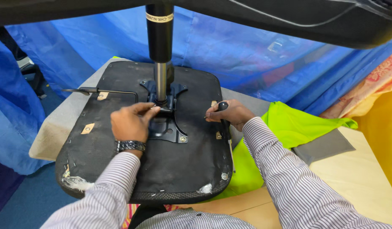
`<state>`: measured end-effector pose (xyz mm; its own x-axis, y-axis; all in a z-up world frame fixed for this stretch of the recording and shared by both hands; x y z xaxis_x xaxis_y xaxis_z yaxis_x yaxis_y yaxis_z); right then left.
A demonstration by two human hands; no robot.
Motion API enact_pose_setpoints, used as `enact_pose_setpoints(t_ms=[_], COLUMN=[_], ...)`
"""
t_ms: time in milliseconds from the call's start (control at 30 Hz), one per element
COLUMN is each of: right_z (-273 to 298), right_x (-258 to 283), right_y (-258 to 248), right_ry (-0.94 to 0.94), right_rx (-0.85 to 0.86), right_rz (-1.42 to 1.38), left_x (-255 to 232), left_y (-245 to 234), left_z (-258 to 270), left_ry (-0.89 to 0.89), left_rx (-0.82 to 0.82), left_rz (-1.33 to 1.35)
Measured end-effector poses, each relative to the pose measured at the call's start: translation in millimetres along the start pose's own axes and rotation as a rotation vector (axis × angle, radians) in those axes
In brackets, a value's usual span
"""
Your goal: The person uses a screwdriver to tighten screws on the underside of an office chair seat, securing the seat to the gas-lift column. The person repeatedly rotates the chair to access different screw locations and continues tightening throughout the clip.
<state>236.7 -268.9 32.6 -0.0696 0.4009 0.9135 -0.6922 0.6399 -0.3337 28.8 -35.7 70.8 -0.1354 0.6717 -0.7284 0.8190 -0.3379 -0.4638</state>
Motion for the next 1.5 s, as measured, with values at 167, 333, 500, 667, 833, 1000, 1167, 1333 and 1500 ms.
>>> enact_pose_setpoints(t_ms=[167,333,500,667,833,1000,1167,1333,1500], right_z=[-21.9,-18.9,-12.8,-18.6,-23.6,-23.1,-21.1,-20.1,-23.5], right_x=[-6.0,-9.9,-11.7,-14.6,-15.1,-11.3,-12.5,-10.7,-14.1], right_y=[13.5,25.3,20.2,21.3,17.9,18.5,20.6,21.7,19.5], right_ry=[0.057,0.029,0.071,0.126,0.203,0.215,0.25,0.236,0.234], right_rx=[-0.222,-0.347,-0.336,-0.279,-0.259,-0.241,-0.249,-0.252,-0.244], right_rz=[0.462,0.54,0.433,0.395,0.424,0.409,0.354,0.373,0.328], left_x=[31.9,73.5,105.3,111.5,104.6,109.0,113.6,112.7,108.6], left_y=[3.1,63.8,106.5,114.2,105.8,108.6,114.0,120.9,127.7], left_z=[-62.6,-126.6,-174.0,-187.8,-183.2,-183.9,-187.3,-187.6,-187.2], left_ry=[0.113,-0.045,-0.162,-0.18,-0.245,-0.341,-0.156,-0.094,0.046], left_rx=[-0.069,0.299,0.457,0.557,0.486,0.502,0.439,0.493,0.531], left_rz=[-0.203,-0.331,-0.361,-0.404,-0.31,-0.249,-0.264,-0.324,-0.42])
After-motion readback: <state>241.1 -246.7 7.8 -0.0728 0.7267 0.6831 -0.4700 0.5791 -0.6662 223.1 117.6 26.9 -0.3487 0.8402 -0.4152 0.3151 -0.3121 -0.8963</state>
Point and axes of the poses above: each hand's wrist, its own z-axis away from the middle knuckle, its own y-axis out of the palm, x = y × z, the point moved 5 cm from there along -z, towards the middle knuckle, and after that the axes turned 5 degrees about z, right-handed, at the moved point
